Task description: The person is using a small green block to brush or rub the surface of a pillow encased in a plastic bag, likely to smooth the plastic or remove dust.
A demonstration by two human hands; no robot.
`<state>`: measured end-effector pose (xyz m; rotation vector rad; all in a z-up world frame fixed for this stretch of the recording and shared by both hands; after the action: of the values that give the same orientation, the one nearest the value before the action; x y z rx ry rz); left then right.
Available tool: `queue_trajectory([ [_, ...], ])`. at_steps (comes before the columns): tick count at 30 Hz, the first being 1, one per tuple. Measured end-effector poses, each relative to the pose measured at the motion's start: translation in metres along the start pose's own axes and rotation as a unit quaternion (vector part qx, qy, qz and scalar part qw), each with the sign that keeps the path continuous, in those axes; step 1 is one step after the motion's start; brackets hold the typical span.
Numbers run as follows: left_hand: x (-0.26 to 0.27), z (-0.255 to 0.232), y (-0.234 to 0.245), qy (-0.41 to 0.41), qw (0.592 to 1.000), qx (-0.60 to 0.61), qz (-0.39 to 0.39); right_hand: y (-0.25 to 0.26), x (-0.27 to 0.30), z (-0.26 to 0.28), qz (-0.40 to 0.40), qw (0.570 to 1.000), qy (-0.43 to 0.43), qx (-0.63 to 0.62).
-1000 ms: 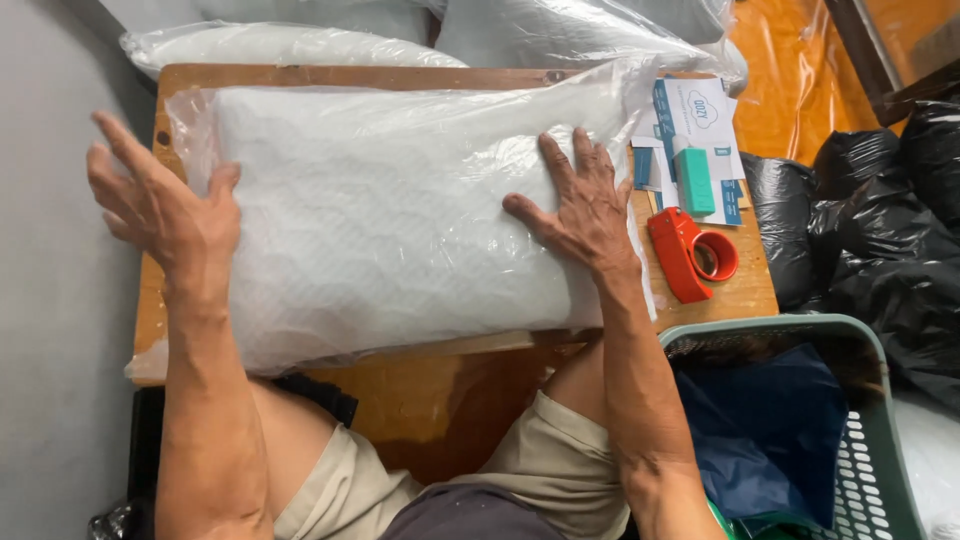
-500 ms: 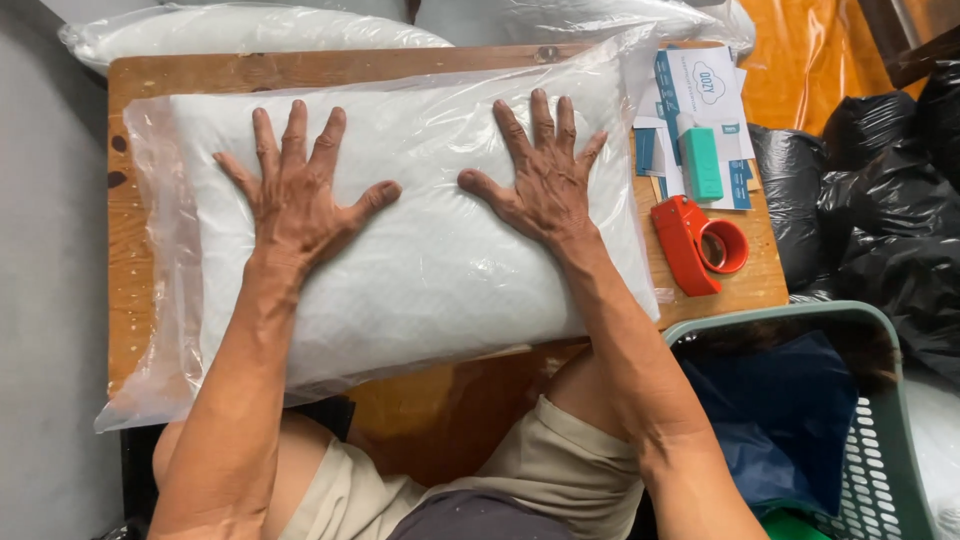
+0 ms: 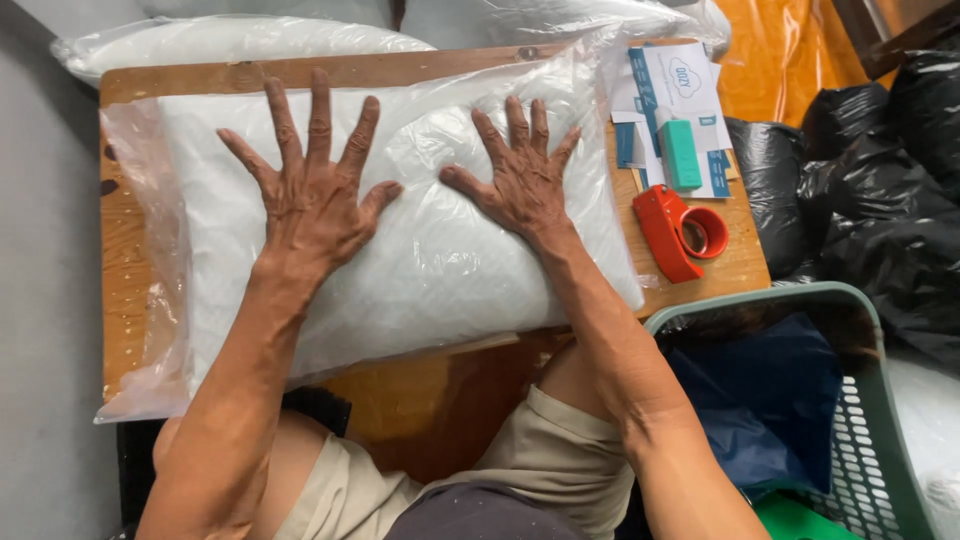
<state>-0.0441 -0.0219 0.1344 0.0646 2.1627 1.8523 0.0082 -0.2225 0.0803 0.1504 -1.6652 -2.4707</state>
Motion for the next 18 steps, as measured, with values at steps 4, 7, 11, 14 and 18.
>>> queue_trajectory([
  [4, 0.008, -0.021, -0.047, 0.024, 0.984, 0.070, 0.161, 0.003, -0.003, -0.015, 0.000, 0.999, -0.009, -0.042],
  [7, 0.017, -0.017, -0.050, -0.005, 0.997, 0.072, 0.026, 0.023, -0.002, -0.032, -0.046, 0.989, 0.028, -0.139],
  [11, 0.019, -0.012, -0.055, -0.010, 0.998, 0.058, 0.002, 0.071, 0.010, -0.094, -0.166, 0.965, 0.050, -0.197],
  [14, 0.020, -0.011, -0.053, -0.010, 0.998, 0.065, -0.007, 0.082, 0.042, -0.158, -0.222, 0.975, 0.002, 0.028],
  [18, 0.020, -0.011, -0.048, -0.013, 0.996, 0.077, -0.037, 0.060, 0.090, -0.249, -0.123, 0.956, -0.207, 0.166],
])
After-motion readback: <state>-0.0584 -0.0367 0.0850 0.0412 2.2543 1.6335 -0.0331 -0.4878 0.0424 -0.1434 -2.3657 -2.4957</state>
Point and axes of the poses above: each hand's wrist, its own x-axis away from the middle knuckle, its own y-axis out of the back of the hand, z = x × y, the point moved 10 cm from there along -x, towards the middle knuckle, and after that the axes turned 5 degrees about -x, right-handed, at the moved point
